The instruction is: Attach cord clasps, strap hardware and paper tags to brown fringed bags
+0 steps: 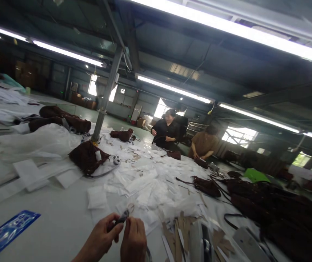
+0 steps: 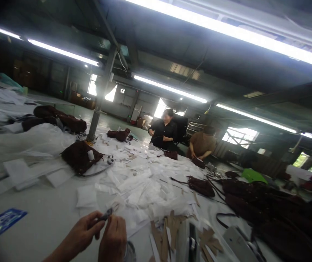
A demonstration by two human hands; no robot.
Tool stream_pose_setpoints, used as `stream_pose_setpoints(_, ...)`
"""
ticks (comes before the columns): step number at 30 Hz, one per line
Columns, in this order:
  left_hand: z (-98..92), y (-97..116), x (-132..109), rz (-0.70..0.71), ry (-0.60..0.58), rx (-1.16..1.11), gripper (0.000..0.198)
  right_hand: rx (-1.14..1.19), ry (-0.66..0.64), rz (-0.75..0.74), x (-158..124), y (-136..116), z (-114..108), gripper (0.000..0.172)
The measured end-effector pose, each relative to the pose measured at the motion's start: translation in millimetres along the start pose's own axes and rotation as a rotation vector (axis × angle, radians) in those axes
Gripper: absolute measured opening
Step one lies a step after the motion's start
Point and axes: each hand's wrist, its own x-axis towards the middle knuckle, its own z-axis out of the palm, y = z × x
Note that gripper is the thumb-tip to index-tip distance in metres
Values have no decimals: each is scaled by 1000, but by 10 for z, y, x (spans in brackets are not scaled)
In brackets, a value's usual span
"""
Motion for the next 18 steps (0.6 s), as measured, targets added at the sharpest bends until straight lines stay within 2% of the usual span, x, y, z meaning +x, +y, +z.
stream_pose_setpoints(5,-175,131,-185,65,-167,-6,44,27,-99,-5,-6,-32,-76,25)
stream_pose_setpoints(8,-265,185,-297,56,-208,26,62,97,-191,6,-2,-89,-101,23)
stream_pose_setpoints(10,-287,222,-325,32,-208,62,68,120,-187,-22,-5,-141,-88,25)
stream_pose_setpoints(14,-303,264,-294,64,-102,28,70,128,-179,-53,-23,-187,-39,29)
stream_pose_setpoints(18,-358,173,-263,130,-151,-56,70,155,-184,-20,-67,-151,-14,31)
